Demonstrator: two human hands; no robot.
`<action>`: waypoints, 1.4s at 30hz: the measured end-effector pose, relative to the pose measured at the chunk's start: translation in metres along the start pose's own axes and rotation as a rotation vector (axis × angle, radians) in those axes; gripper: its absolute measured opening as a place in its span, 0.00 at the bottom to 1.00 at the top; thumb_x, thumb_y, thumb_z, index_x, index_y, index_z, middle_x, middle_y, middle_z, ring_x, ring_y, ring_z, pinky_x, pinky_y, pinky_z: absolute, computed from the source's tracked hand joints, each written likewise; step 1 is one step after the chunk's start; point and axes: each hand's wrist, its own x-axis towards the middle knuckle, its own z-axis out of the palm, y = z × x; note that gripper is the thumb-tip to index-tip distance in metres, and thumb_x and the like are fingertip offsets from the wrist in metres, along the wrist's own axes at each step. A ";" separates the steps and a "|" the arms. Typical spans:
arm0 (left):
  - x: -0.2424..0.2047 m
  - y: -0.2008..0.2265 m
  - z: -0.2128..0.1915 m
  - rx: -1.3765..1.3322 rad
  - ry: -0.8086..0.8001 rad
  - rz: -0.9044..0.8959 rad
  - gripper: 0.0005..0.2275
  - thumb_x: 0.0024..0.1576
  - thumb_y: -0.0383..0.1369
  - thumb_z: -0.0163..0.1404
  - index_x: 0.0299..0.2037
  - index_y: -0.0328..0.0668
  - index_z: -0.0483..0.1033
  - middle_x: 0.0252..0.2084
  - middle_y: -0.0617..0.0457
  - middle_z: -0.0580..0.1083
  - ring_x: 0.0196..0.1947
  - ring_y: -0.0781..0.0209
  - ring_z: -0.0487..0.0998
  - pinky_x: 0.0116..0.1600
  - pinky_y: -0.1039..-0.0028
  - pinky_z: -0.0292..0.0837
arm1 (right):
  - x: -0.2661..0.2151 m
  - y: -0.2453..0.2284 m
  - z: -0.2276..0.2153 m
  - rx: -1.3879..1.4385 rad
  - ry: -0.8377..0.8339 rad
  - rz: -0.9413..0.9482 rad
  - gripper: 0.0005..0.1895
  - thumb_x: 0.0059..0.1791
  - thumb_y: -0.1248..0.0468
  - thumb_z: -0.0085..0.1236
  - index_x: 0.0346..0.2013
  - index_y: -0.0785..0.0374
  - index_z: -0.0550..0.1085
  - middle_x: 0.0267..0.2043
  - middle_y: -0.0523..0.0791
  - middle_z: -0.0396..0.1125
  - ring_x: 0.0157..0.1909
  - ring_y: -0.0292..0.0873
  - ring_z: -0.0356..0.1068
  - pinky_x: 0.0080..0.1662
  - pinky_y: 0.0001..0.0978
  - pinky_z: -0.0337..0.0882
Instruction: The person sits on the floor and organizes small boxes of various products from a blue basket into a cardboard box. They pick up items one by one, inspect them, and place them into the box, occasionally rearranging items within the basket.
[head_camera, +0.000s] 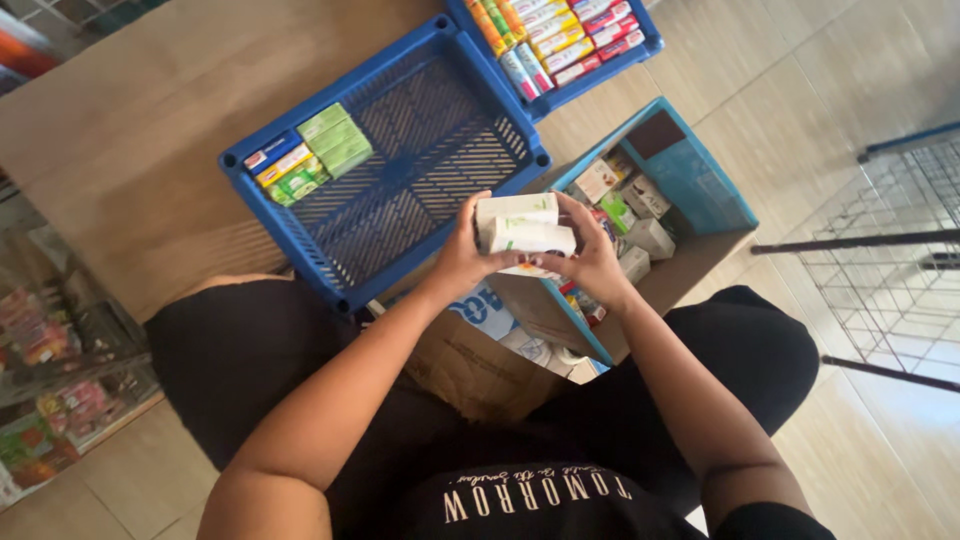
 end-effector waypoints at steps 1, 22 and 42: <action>-0.001 0.005 -0.001 0.027 0.002 0.039 0.43 0.48 0.34 0.69 0.70 0.41 0.51 0.63 0.44 0.68 0.64 0.55 0.69 0.67 0.66 0.67 | 0.000 -0.003 0.000 -0.018 -0.007 0.000 0.50 0.40 0.69 0.73 0.72 0.67 0.58 0.62 0.48 0.66 0.63 0.41 0.67 0.63 0.34 0.68; 0.000 0.027 -0.005 -0.502 0.009 -0.264 0.30 0.56 0.27 0.59 0.66 0.40 0.56 0.62 0.46 0.67 0.65 0.58 0.67 0.68 0.67 0.63 | -0.003 0.002 -0.030 0.244 -0.302 0.144 0.50 0.44 0.71 0.67 0.76 0.62 0.51 0.69 0.47 0.62 0.67 0.44 0.66 0.63 0.40 0.69; -0.006 0.060 0.001 0.294 -0.105 0.016 0.40 0.47 0.32 0.68 0.66 0.39 0.54 0.62 0.40 0.69 0.65 0.51 0.72 0.68 0.62 0.68 | -0.004 -0.011 -0.023 -0.140 -0.124 -0.078 0.48 0.38 0.68 0.75 0.69 0.67 0.60 0.61 0.49 0.66 0.65 0.44 0.66 0.66 0.40 0.64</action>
